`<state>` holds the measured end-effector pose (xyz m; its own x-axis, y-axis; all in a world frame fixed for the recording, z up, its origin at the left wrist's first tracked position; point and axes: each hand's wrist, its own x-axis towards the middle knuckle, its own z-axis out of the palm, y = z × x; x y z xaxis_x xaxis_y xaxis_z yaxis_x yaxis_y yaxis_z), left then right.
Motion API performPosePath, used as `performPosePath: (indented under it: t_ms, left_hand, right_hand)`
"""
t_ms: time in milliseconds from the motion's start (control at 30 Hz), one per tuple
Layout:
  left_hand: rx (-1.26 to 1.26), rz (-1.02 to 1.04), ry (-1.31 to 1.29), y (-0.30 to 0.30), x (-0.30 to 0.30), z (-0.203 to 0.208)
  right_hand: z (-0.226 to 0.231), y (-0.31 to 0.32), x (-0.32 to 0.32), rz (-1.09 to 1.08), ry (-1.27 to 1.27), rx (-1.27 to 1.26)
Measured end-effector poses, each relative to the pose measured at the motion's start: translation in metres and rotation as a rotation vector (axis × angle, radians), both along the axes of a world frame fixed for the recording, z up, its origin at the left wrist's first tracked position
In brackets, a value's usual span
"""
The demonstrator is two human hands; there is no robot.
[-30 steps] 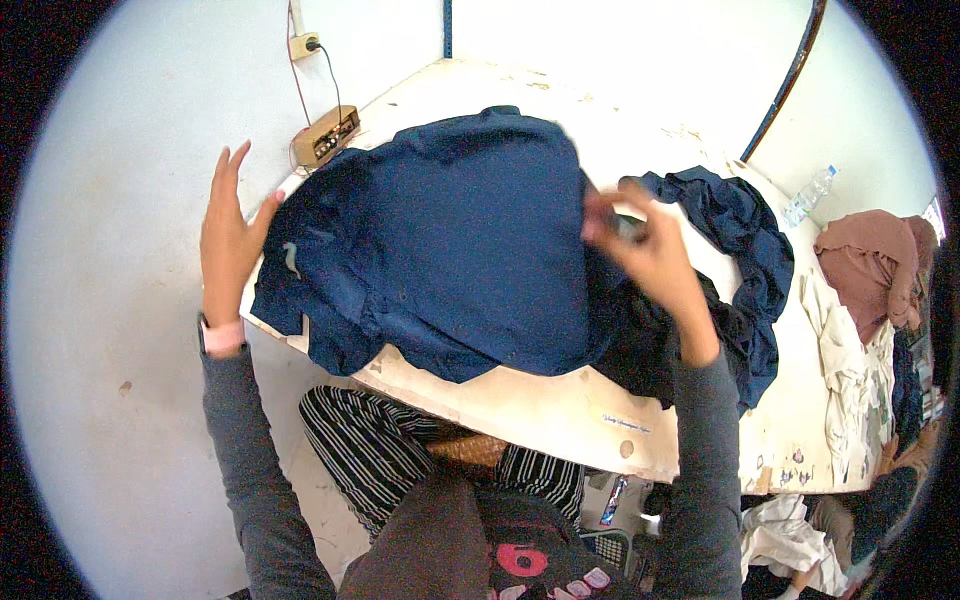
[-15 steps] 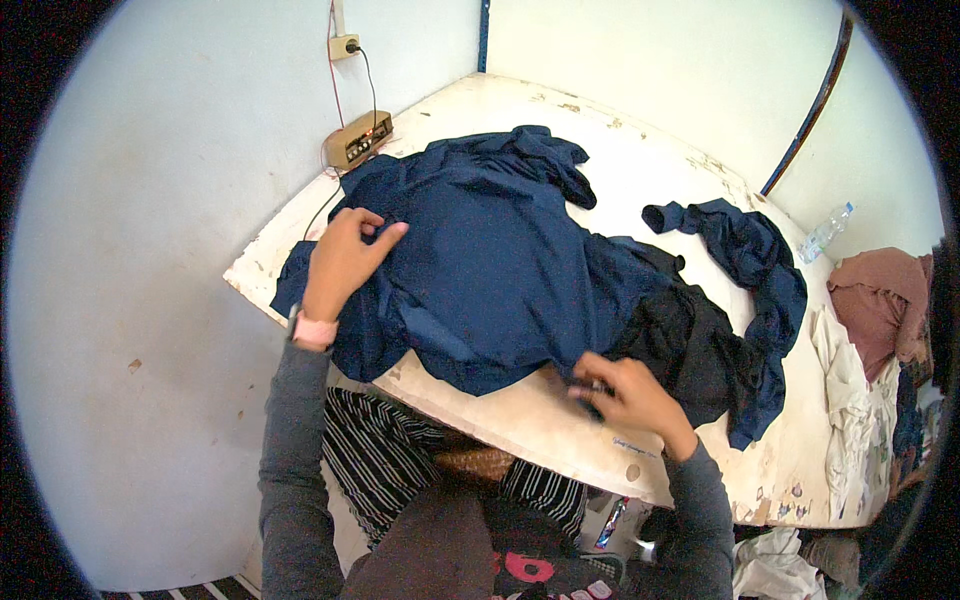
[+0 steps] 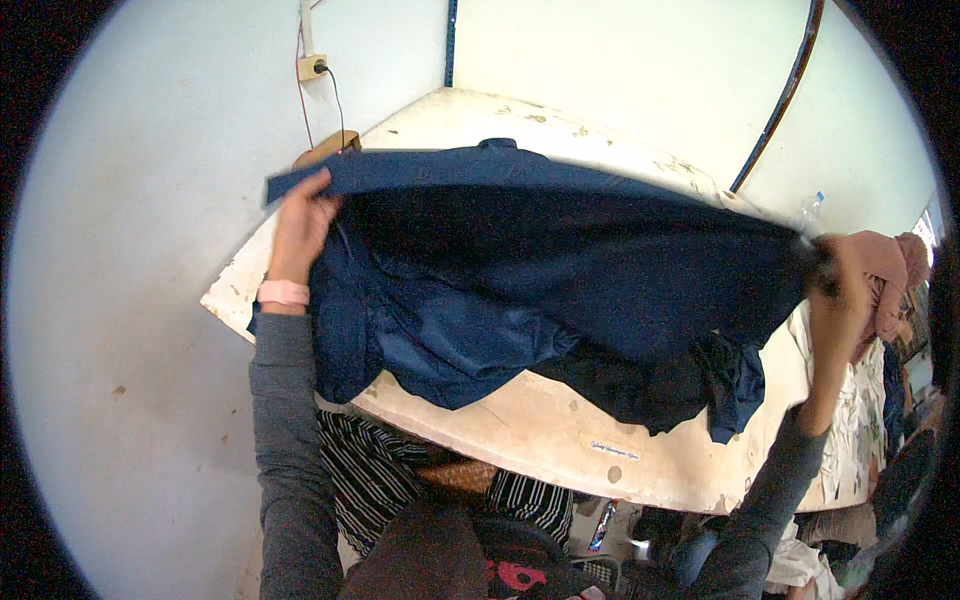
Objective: The person uses a seam ripper to remove loose threads and small fabric bits from a dark blue garment laid on a table. They repeatedly pick at the fabric, pull out threads, and adjust the garment to access different areas.
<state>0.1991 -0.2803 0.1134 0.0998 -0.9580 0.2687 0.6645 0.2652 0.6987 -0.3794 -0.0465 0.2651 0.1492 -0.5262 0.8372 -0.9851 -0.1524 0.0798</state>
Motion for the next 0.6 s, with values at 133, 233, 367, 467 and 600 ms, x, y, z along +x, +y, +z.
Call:
performPosePath:
  t_ms: [133,233,367,467,600]
  left_hand:
    - [-0.281,-0.097,0.235,0.042,-0.007,0.062]
    - [-0.262,-0.257,0.235,0.094,-0.032,0.056]
    - [-0.01,-0.527,0.299,0.155,-0.059,-0.019]
    - [0.23,-0.599,0.341,0.196,-0.08,-0.069]
    - [0.315,-0.571,0.374,0.231,-0.091,-0.109]
  right_hand:
    - [0.046,0.022,-0.093,-0.199,0.39,-0.464]
    - [0.011,0.029,-0.142,-0.356,0.357,-0.415]
    - [-0.08,0.037,-0.21,-0.577,0.204,-0.061]
    - [-0.141,0.046,-0.213,-0.548,0.043,0.28]
    - [-0.182,0.059,-0.177,-0.742,0.054,0.62]
